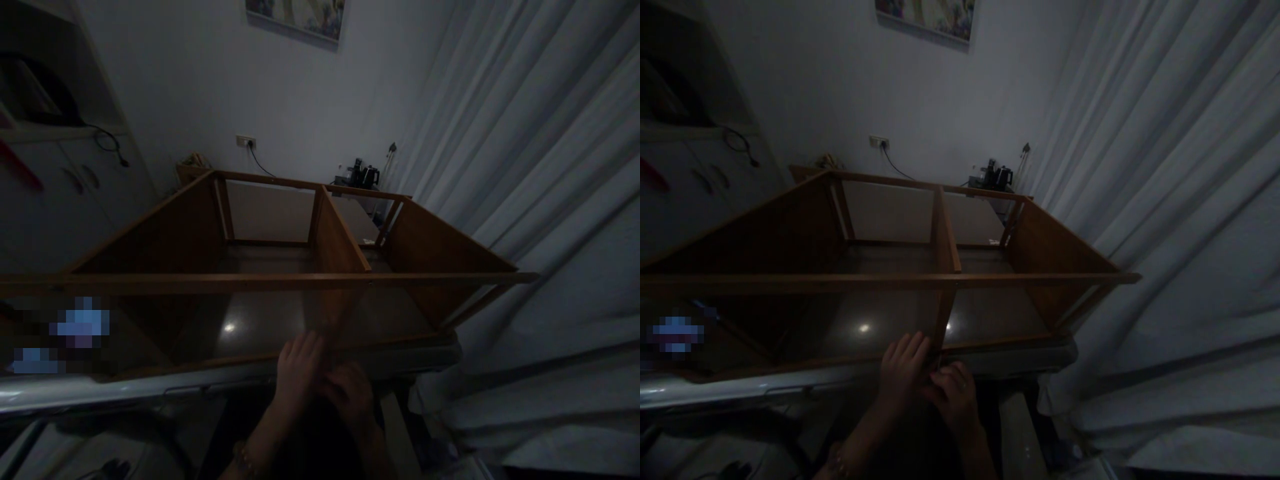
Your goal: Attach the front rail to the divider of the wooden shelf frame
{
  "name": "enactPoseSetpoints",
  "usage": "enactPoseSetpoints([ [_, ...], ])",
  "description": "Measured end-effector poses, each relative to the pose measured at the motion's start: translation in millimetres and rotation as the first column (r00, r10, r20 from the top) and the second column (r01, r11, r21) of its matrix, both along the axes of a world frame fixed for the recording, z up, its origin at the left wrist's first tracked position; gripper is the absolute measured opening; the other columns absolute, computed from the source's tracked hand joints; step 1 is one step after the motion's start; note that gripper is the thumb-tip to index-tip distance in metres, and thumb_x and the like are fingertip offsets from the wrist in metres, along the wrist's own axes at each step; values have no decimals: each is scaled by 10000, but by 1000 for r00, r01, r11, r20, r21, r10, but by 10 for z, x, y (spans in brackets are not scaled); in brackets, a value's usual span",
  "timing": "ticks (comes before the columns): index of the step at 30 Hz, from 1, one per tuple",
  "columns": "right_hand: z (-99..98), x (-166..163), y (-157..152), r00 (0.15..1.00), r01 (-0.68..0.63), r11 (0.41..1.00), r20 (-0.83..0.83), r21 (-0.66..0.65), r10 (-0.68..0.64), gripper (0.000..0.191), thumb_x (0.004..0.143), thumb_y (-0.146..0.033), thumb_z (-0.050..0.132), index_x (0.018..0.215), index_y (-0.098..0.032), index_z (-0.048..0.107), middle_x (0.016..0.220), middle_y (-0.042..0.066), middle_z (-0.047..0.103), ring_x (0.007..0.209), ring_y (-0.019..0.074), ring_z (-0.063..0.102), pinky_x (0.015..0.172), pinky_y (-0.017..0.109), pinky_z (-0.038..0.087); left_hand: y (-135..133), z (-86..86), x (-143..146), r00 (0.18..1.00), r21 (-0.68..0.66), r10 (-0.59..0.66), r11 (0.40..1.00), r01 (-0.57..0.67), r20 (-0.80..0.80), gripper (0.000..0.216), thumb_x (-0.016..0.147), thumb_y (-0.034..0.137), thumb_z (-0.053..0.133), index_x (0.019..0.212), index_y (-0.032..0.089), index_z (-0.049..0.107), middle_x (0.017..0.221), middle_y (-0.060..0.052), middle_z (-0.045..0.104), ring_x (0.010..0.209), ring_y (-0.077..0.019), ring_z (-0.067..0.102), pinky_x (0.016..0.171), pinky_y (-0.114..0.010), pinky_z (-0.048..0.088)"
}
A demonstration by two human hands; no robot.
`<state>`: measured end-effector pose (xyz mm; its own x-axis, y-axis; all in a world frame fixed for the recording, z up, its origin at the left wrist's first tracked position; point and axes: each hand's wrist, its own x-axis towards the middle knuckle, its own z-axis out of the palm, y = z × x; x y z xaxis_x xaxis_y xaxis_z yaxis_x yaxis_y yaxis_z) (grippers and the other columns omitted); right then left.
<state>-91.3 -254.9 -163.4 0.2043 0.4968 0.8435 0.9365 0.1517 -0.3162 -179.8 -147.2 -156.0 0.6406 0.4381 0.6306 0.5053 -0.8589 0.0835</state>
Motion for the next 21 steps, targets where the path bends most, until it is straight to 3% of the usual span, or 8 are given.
enactPoseSetpoints([
  [6,-46,-127,21,993,114,993,-26,20,-113,102,901,-217,494,826,-220,564,664,5,641,604,140,593,599,288,482,-7,27,12,1000,3,-10,1000,10,17,162,782,237,611,938,234,656,965,-50,694,869,-225,598,724,-329,398],
  [11,-27,-170,-39,986,160,986,-49,-36,-162,114,915,-257,454,873,-210,549,700,19,637,630,150,574,596,285,455,6,-11,14,1000,3,-11,1000,11,18,193,790,203,599,971,242,654,990,-43,686,906,-231,593,751,-340,400],
  [15,24,-59,-153,991,134,983,-6,-124,-136,221,925,-293,365,1002,-208,554,808,36,651,741,181,577,674,332,431,8,0,-1,1000,-10,-22,1000,22,16,190,810,200,575,978,241,656,980,-47,686,906,-224,598,750,-332,408],
  [18,125,71,-190,960,270,955,-42,-124,-277,306,938,-296,296,1075,-213,557,921,62,645,854,215,552,760,386,387,3,37,-8,1000,-9,-19,1000,19,-3,196,813,202,571,987,239,653,986,-43,690,904,-228,601,742,-334,410],
  [21,258,156,-142,924,364,894,-25,-261,-383,398,946,-281,234,1135,-265,584,1138,75,585,1026,258,484,861,452,319,-1,61,-7,1000,-3,-8,1000,8,-8,197,802,184,578,977,232,653,992,-43,693,895,-234,604,737,-343,407],
])
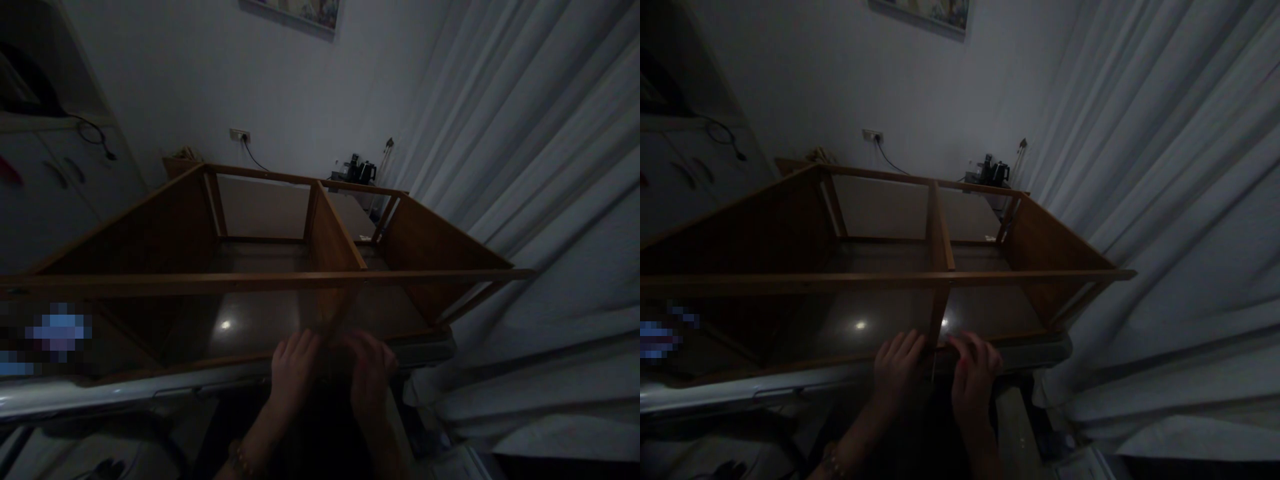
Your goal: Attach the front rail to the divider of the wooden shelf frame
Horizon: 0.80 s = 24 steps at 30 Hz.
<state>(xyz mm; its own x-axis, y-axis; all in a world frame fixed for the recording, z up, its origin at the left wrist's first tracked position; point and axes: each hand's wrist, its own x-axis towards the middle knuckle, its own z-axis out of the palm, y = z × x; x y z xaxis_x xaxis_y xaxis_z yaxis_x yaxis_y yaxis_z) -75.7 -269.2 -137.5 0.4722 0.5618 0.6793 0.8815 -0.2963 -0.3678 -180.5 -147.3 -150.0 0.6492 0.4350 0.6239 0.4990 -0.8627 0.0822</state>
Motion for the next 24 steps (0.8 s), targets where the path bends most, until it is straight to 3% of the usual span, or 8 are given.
enactPoseSetpoints([
  [3,90,-3,84,1000,20,996,23,-88,-18,373,935,-273,286,1140,-298,596,1252,50,525,1088,270,425,884,456,301,0,1,5,1000,7,-1,1000,1,8,180,799,181,579,958,221,653,984,-44,694,892,-235,603,737,-345,402],
  [7,128,-81,154,1000,9,983,2,-181,-9,344,918,-251,337,1109,-281,621,1239,38,546,1079,265,404,905,446,295,-1,2,8,1000,23,-13,1000,12,25,177,805,162,569,954,216,648,975,-34,692,875,-215,602,732,-330,396],
  [17,198,-108,239,995,13,989,-98,-149,-28,324,931,-232,358,946,-238,681,1114,35,633,1033,247,437,907,426,300,-1,38,9,999,25,-22,999,21,44,146,823,165,543,915,221,642,942,-30,690,840,-207,598,701,-319,386],
  [21,189,-90,239,995,-6,986,-95,-166,-10,328,938,-215,342,1001,-234,664,1079,45,647,1013,241,460,898,433,305,-7,33,9,999,21,-12,1000,11,43,173,820,160,542,941,228,644,961,-34,688,860,-213,598,717,-323,391],
  [24,145,-65,138,996,-73,981,-71,-179,61,336,946,-226,325,1117,-248,613,1182,49,596,1051,234,458,904,429,315,-9,24,7,1000,7,-13,1000,13,26,172,805,180,573,956,225,644,982,-39,688,887,-223,596,737,-330,394],
])
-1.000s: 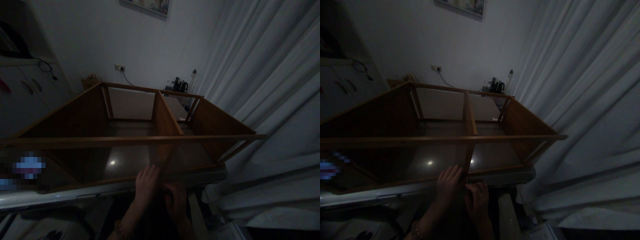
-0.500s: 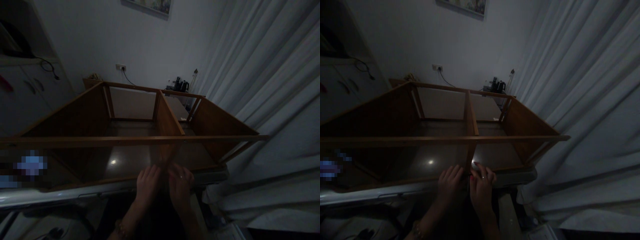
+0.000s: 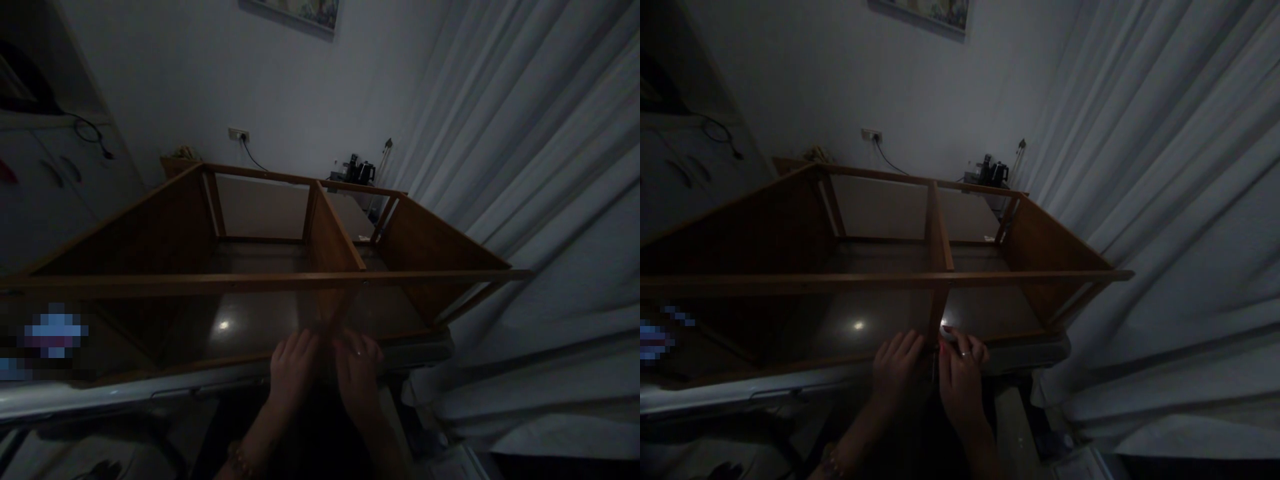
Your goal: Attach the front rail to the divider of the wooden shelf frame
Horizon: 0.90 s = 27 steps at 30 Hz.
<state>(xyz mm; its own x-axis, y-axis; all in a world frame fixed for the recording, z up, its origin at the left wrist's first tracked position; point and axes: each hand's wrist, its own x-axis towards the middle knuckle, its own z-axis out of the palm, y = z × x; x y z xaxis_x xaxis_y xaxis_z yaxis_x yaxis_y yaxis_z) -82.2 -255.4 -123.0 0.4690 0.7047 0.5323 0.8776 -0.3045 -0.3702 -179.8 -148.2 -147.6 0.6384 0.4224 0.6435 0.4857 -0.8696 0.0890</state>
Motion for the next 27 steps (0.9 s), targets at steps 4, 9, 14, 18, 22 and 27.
enactPoseSetpoints([
  [4,-101,-10,-231,987,-133,991,98,14,131,377,938,-307,364,1288,-223,478,1188,69,579,1046,219,491,885,395,344,6,-23,-2,1000,-11,7,1000,-7,-5,185,792,177,588,958,230,647,987,-30,692,895,-228,599,744,-336,395],
  [9,-129,-145,-349,946,-237,971,219,-28,237,294,935,-367,429,1180,-297,576,882,6,664,815,168,562,818,326,388,10,-7,-14,1000,20,3,1000,-3,-10,231,798,131,542,972,233,655,986,-43,695,896,-224,602,750,-332,398],
  [14,-97,-177,-285,953,-274,962,139,3,271,281,960,-275,378,1136,-243,595,847,15,672,765,152,566,759,299,450,4,24,-3,1000,12,14,1000,-13,-5,205,802,144,544,937,243,663,964,-39,697,862,-217,606,716,-322,397],
  [18,-67,-155,-269,940,-328,945,101,0,326,289,962,-243,353,1081,-230,616,845,30,667,796,156,579,743,291,483,22,-14,-4,1000,-10,-3,1000,3,-11,206,818,171,524,949,240,666,974,-55,690,864,-216,600,710,-313,395],
  [22,-59,-162,-257,931,-346,938,116,-27,347,327,960,-231,329,1147,-254,597,856,46,646,824,161,590,737,290,512,55,-74,-24,1000,21,-28,999,28,-12,272,828,144,470,994,243,662,991,-58,690,893,-220,599,745,-319,391],
  [27,-216,-161,-238,944,-330,941,59,78,326,312,945,-188,368,1149,-252,595,894,41,663,848,142,625,760,268,533,51,-86,-29,1000,58,-12,998,13,-20,261,828,145,472,987,240,656,985,-54,693,899,-223,599,751,-326,388],
])
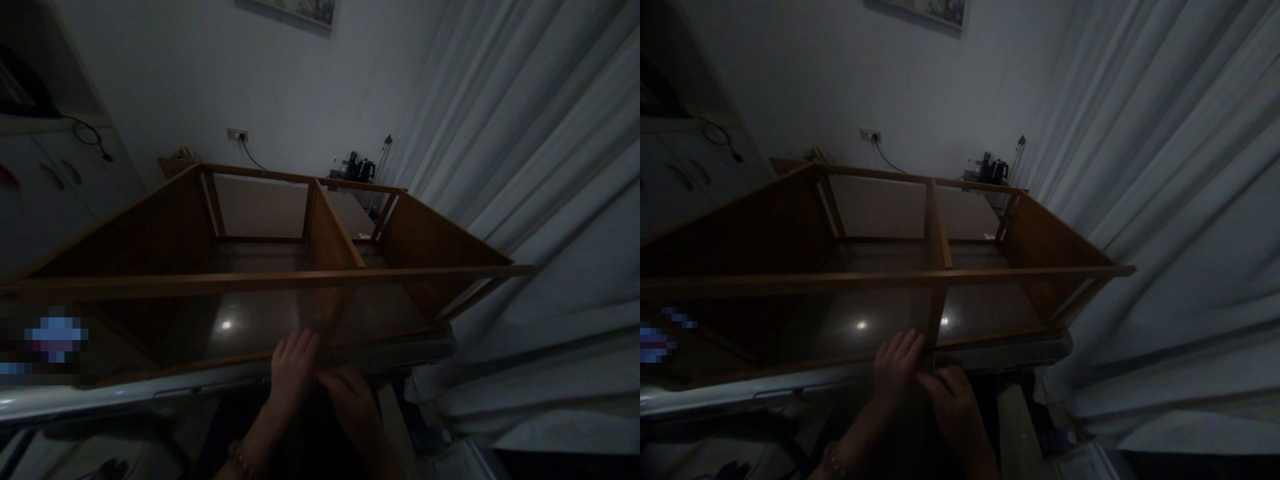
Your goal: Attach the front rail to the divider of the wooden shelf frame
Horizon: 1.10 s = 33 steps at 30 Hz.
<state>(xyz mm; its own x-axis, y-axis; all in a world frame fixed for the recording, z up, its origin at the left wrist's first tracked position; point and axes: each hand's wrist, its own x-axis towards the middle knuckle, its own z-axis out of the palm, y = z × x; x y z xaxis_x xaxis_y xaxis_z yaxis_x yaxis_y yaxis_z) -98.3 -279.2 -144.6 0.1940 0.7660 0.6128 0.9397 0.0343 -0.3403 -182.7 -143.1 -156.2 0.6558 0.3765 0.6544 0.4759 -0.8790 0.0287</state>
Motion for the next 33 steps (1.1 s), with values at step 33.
enactPoseSetpoints([
  [33,-213,-314,141,558,292,955,-802,-51,-213,374,890,-497,441,846,-181,636,707,24,646,617,144,607,582,248,495,-55,52,22,1000,-106,23,994,-23,5,196,795,214,575,973,247,651,998,-46,678,913,-224,588,764,-332,403],
])
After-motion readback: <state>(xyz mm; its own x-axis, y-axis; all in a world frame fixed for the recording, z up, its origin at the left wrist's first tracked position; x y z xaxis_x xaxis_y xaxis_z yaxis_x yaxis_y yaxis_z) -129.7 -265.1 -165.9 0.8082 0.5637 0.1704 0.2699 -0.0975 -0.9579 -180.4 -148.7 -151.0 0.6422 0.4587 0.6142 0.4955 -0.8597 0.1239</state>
